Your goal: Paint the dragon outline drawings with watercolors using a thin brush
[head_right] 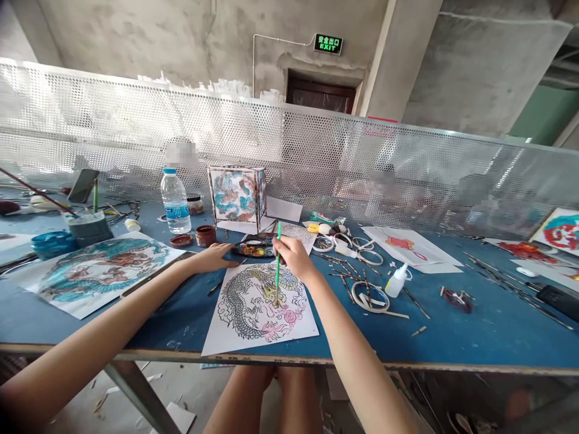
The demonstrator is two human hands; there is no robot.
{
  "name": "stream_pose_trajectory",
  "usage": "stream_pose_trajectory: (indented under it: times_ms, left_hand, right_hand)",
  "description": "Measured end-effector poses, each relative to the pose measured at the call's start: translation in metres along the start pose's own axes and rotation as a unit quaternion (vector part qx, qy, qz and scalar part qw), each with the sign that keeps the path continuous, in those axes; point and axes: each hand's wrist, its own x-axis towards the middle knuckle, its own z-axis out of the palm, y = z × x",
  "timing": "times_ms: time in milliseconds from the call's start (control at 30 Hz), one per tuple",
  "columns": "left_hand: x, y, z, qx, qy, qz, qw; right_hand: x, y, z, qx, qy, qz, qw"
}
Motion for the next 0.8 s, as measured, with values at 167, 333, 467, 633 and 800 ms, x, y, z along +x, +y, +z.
stream_pose_trajectory:
  times_ms: [167, 333, 467, 633, 800]
  left_hand:
    - [0.003, -0.005, 0.005, -0.003, 0.008, 0.007, 1.0]
    - [0.002, -0.004, 0.004, -0.004, 0.008, 0.005, 1.0]
    - [-0.001, -0.001, 0.001, -0.004, 0.008, 0.0, 1.0]
    - [-0.002, 0.0, -0.002, -0.007, -0.003, 0.001, 1.0]
    - [-0.002, 0.001, -0.002, -0.006, -0.004, -0.004, 1.0]
  right_hand:
    - [-0.001, -0.002, 0.002, -0.066, 0.026, -0.032, 0.997]
    - [-0.001, -0.004, 0.002, -0.051, -0.011, -0.032, 0.998]
    - [0.0, -0.002, -0.008, -0.192, 0.083, -0.067, 0.976]
    - [0.001, 0.007, -0.017, -0.243, 0.169, -0.074, 0.952]
    - [0.0, 0.008, -0.01, -0.199, 0.131, -0.071, 0.969]
